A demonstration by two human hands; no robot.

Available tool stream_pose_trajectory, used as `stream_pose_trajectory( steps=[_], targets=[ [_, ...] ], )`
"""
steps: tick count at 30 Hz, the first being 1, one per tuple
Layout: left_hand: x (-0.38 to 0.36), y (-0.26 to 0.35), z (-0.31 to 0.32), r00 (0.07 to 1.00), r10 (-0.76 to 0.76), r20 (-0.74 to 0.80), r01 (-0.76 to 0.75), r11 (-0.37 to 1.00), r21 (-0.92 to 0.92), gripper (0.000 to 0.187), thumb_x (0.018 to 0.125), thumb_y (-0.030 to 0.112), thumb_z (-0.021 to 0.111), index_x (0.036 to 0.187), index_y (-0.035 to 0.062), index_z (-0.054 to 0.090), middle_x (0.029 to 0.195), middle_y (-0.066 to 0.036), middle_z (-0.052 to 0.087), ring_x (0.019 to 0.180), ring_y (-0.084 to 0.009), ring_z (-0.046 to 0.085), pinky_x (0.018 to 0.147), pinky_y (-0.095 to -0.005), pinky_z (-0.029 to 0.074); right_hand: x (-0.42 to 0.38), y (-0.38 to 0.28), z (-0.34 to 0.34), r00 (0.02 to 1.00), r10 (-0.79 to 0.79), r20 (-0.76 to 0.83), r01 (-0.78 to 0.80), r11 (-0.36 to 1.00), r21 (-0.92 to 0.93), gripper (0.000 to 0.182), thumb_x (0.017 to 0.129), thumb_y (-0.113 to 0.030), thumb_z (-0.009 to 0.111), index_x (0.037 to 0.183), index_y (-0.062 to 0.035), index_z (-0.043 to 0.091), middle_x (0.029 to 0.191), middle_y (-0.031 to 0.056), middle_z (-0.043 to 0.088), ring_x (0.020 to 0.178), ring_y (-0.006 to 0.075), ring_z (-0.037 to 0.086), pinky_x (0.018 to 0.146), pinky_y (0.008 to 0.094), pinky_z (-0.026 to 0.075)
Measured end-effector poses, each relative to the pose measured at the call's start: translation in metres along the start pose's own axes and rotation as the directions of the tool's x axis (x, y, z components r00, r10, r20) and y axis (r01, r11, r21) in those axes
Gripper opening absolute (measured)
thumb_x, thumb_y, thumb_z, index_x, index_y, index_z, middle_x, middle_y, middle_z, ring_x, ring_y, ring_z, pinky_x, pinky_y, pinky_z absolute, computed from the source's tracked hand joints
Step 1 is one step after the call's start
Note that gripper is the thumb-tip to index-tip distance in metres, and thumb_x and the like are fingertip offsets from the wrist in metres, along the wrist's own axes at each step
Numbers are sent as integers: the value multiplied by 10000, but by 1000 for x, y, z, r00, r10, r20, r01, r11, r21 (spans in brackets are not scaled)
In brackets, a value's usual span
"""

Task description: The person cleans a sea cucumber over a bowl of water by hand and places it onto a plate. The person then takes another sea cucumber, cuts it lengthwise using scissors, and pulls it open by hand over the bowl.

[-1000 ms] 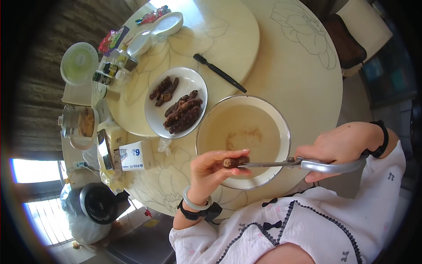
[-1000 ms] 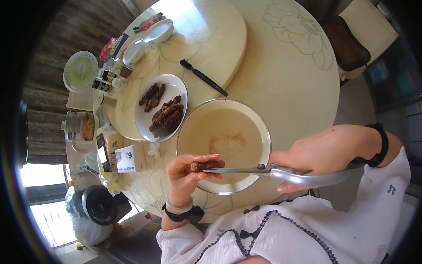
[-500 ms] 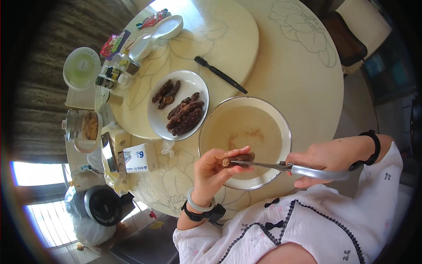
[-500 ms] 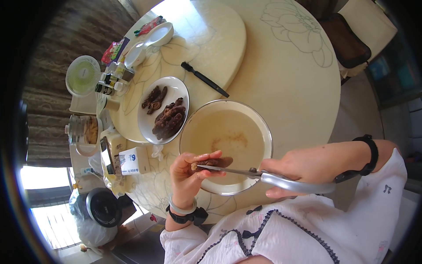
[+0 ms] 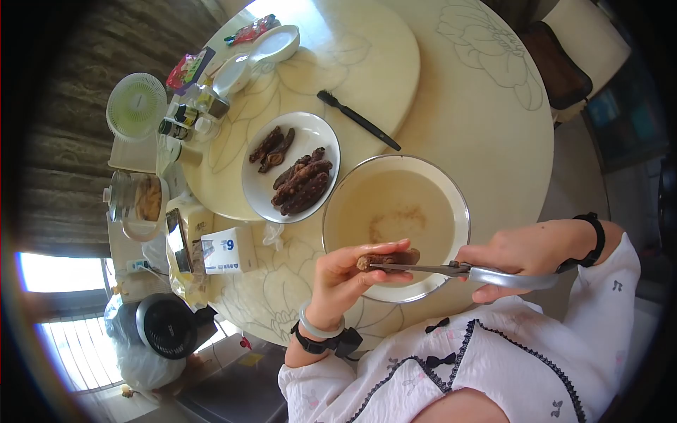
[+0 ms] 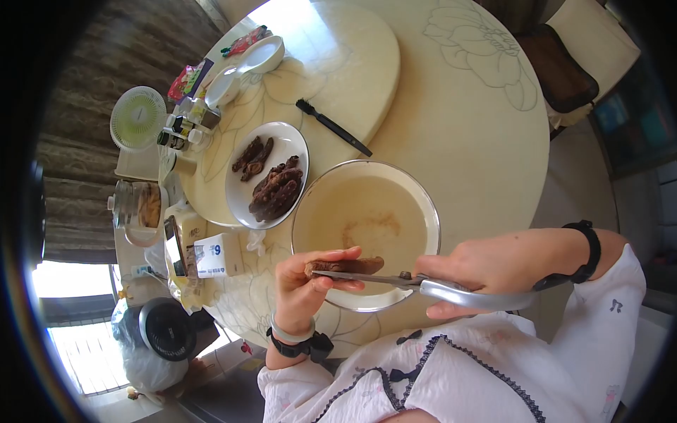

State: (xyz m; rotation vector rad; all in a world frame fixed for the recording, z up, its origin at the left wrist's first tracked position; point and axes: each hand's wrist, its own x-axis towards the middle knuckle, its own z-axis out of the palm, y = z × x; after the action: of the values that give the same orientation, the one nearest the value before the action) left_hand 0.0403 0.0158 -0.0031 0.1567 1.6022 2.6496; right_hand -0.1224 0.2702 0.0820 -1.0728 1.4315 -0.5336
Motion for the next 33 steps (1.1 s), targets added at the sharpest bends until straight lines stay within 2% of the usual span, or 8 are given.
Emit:
stream_pose_trajectory(
  steps=[6,12,17,24,29,30,32,33],
  targets=[
    [1,2,-2,998,-59,-15,60,997,51,383,959,-12,610,1314,-136,539,1320,-268,603,1149,-340,658,978,-416,571,3,-3,4,998,38,-55,-44,992,-119,515,1015,-497,510,1177,-9,482,746,212,631,695,398,646,638,462,498],
    [3,10,3,996,-83,13,82,995,59,398,962,-16,600,1336,-134,530,1312,-245,619,1176,-327,643,1018,-427,539,7,8,13,993,-51,-104,32,983,-180,495,1025,-486,494,1142,-5,481,693,217,625,639,416,640,595,473,513],
    [4,12,3,989,-131,62,120,980,156,382,965,-7,598,1326,-122,551,1313,-200,637,1184,-263,647,1044,-353,500,6,14,16,987,-85,-138,56,978,-201,492,1026,-497,492,1123,-15,483,697,207,629,612,405,643,576,467,519],
    [4,10,3,992,-107,63,91,971,223,365,975,-2,587,1327,-96,566,1301,-175,654,1153,-241,667,1017,-330,508,8,12,18,992,-57,-113,38,985,-165,499,1031,-497,481,1133,-9,481,690,201,625,610,402,648,577,464,525],
    [4,9,2,989,-131,64,115,970,216,341,975,-2,590,1307,-78,584,1270,-150,677,1109,-226,690,966,-302,529,9,18,22,984,-80,-158,42,973,-228,479,1033,-478,492,1109,-5,485,670,199,618,585,400,642,551,467,521],
    [5,10,2,990,-129,63,113,970,215,341,975,-2,590,1307,-78,584,1270,-150,677,1109,-226,690,966,-302,529,10,19,23,985,-79,-156,41,972,-230,479,1033,-478,492,1109,-5,485,670,199,618,585,400,642,551,467,521],
    [6,13,3,986,-153,62,132,955,266,342,972,15,598,1270,-150,567,1232,-255,660,1063,-330,704,949,-388,570,10,20,24,983,-80,-166,39,970,-239,459,1030,-462,509,1084,-6,494,655,193,615,563,393,637,532,461,517],
    [6,13,2,987,-151,62,130,955,265,342,972,15,598,1270,-150,567,1232,-255,660,1063,-330,704,949,-388,570,10,20,24,983,-80,-165,39,970,-240,459,1030,-462,509,1084,-6,494,655,193,615,563,393,637,532,461,517]
  ],
)
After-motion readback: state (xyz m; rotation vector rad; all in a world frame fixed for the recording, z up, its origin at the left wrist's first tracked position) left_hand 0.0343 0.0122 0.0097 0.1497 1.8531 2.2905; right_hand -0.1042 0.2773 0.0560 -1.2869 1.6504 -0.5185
